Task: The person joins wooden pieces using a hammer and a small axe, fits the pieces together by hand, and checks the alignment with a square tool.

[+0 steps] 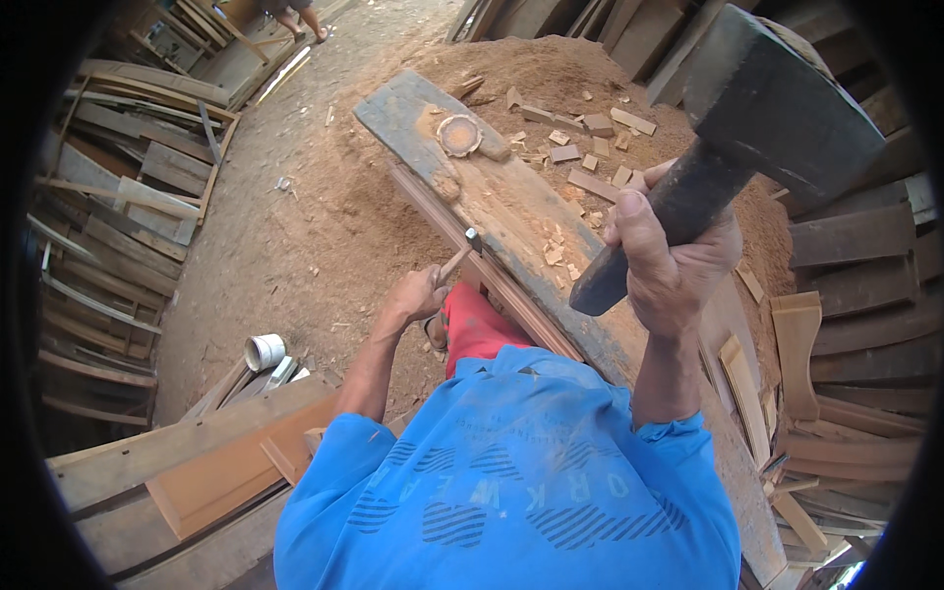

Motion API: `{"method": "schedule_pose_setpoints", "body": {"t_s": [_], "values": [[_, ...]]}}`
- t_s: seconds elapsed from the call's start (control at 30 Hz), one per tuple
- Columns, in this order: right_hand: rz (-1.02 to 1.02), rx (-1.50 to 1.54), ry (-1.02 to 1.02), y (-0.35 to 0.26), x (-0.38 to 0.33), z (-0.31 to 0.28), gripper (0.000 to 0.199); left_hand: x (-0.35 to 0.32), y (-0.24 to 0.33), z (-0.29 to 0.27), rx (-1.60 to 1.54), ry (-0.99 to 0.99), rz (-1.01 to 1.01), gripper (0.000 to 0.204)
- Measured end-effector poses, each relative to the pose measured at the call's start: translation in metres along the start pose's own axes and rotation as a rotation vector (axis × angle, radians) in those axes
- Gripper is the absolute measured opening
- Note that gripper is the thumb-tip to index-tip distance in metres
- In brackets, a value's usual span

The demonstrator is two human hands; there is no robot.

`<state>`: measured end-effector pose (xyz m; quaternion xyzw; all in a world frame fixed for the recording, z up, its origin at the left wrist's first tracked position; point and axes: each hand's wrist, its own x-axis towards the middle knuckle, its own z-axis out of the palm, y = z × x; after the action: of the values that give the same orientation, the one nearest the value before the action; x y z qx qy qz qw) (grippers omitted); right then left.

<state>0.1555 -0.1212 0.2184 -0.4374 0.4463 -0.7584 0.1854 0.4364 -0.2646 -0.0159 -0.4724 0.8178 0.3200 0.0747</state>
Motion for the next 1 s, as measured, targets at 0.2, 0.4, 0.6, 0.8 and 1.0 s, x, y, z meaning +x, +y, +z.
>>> {"method": "schedule_pose_setpoints", "body": {"t_s": [0.2,0.4,0.6,0.8,1.0], "values": [[-0.209,-0.005,0.029,-0.013,0.013,-0.007,0.020,0.008,-0.011,0.021,0.017,0.010,0.021,0.029],[-0.493,-0.054,0.158,-0.006,0.052,0.019,0.019,0.004,-0.015,0.028,-0.031,0.054,0.060,0.025],[0.177,-1.015,-0.559,0.161,-0.065,0.000,0.037,0.018,-0.017,0.032,0.020,0.064,0.082,0.023],[0.422,-0.965,-0.707,0.176,-0.072,-0.014,0.054,0.021,-0.031,0.042,0.027,0.097,0.075,0.021],[0.492,-0.666,-0.482,0.054,-0.022,0.012,0.045,0.009,-0.041,0.010,-0.362,0.002,0.060,0.030]]}}
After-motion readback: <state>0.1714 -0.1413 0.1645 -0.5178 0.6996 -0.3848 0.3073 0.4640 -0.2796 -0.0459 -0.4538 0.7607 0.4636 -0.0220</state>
